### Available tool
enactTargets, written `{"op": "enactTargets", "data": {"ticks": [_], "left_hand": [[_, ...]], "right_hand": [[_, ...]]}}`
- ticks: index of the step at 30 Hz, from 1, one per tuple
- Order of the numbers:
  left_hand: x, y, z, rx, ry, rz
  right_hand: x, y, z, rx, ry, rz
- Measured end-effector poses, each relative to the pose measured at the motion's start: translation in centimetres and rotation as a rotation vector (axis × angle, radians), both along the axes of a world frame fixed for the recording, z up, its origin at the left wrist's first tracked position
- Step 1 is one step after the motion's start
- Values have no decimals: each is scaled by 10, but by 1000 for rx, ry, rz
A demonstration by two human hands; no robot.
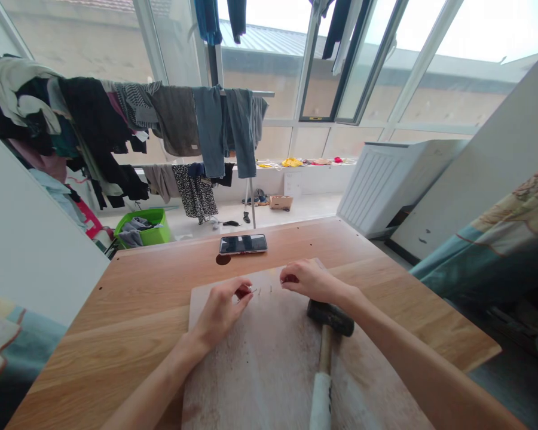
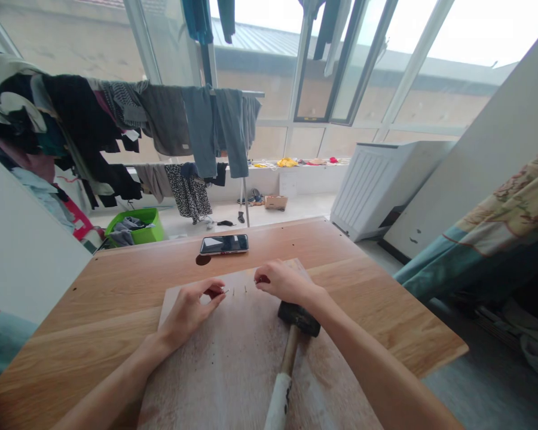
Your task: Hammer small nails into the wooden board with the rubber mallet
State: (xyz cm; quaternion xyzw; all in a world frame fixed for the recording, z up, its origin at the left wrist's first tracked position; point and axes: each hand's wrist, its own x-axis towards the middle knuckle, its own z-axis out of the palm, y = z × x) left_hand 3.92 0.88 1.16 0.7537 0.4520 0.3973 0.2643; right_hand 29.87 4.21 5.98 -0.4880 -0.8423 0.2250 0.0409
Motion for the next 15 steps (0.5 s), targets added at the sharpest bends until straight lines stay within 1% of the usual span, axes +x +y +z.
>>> {"op": "enactTargets", "data": {"ticks": [2,4,8,12,15], "left_hand": [[3,0,1,20,-25,30],[7,1,1,-3,-31,32],[18,3,0,-90,-4,-26],[25,7,1,-88,26,-96],[27,8,2,-94,7,-91]], "right_hand": [[-4,-2,4,5,-6,-12],[-11,-4,5,2,-9,-17],[-29,-9,4,-22,-5,-15],[-38,-10,5,-28,24,-29],[-38,-11,7,-7,76,-44]]}}
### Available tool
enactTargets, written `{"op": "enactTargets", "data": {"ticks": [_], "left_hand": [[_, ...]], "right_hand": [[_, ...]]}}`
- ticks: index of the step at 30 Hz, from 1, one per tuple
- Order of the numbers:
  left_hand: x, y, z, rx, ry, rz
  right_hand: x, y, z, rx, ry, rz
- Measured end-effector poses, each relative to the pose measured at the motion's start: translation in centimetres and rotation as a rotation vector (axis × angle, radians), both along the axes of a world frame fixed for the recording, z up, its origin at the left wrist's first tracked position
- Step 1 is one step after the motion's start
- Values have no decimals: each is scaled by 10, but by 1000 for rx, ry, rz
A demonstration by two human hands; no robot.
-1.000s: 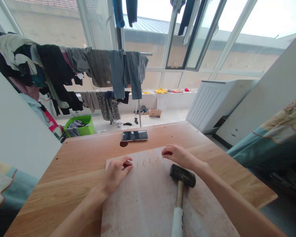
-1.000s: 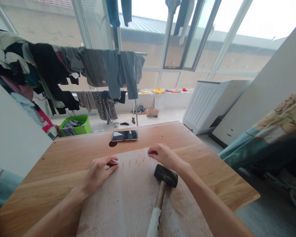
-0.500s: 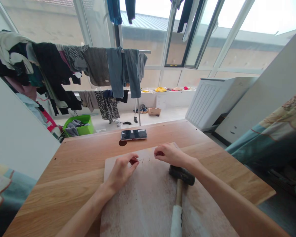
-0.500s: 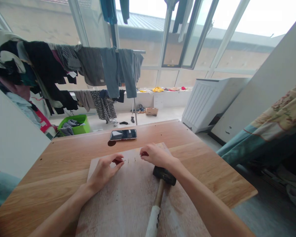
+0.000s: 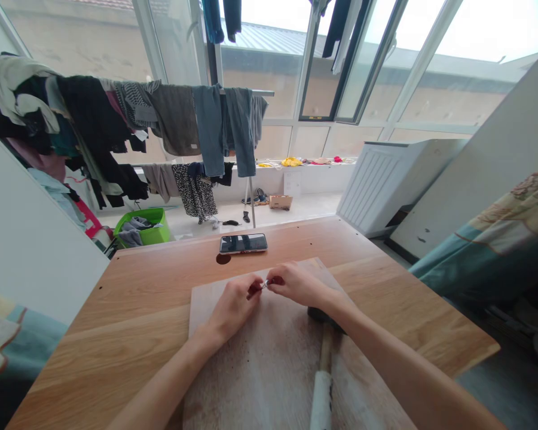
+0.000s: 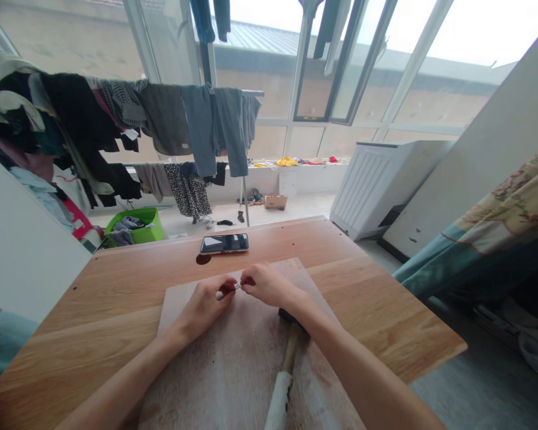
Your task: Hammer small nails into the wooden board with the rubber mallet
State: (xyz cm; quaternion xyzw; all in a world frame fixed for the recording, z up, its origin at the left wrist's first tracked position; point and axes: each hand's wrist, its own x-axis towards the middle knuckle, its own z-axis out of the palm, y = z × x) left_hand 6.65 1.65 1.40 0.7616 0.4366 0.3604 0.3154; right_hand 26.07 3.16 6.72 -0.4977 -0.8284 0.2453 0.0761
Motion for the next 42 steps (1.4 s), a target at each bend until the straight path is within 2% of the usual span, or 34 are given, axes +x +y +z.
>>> {"op": "enactTargets", "data": {"ticks": [4,8,12,15,17,19,22,24,26,30,32,34,36,39,42], "left_hand": [[-3,-4,5,-49,-103,66],[-17,-18,16,-74,-19,-35],[-50,-47,21,181,234,-81],[-80,-77,16,348,418,-97],[-98,-98,9,456,509,-95],[-110,-117,4,567,586,-102],[-117,-134,2,693,678,-87],[-116,-137,2,722,704,-38],[-116,-137,1,710,693,1],[-122,-141,-2,669,727,24],[-127,-147,-1,671,762,46],[-129,-154,1,687,760,60],[-128,-159,2,714,744,67],[-122,-161,-1,752,746,110],[-120,-161,-4,762,764,157]], "right_hand": [[1,-5,2,30,93,-19],[5,-19,8,-31,157,22],[19,-46,21,-16,190,32],[45,-78,20,130,211,-70],[69,-105,7,354,223,-235],[95,-131,-17,530,150,-438],[126,-161,-59,559,8,-541],[132,-170,-78,567,-3,-580],[126,-171,-82,522,31,-619],[97,-160,-66,361,130,-564],[93,-157,-62,403,124,-590],[103,-156,-70,540,100,-701],[122,-156,-86,592,67,-716],[145,-158,-109,442,9,-666],[143,-161,-115,333,-2,-650]]}}
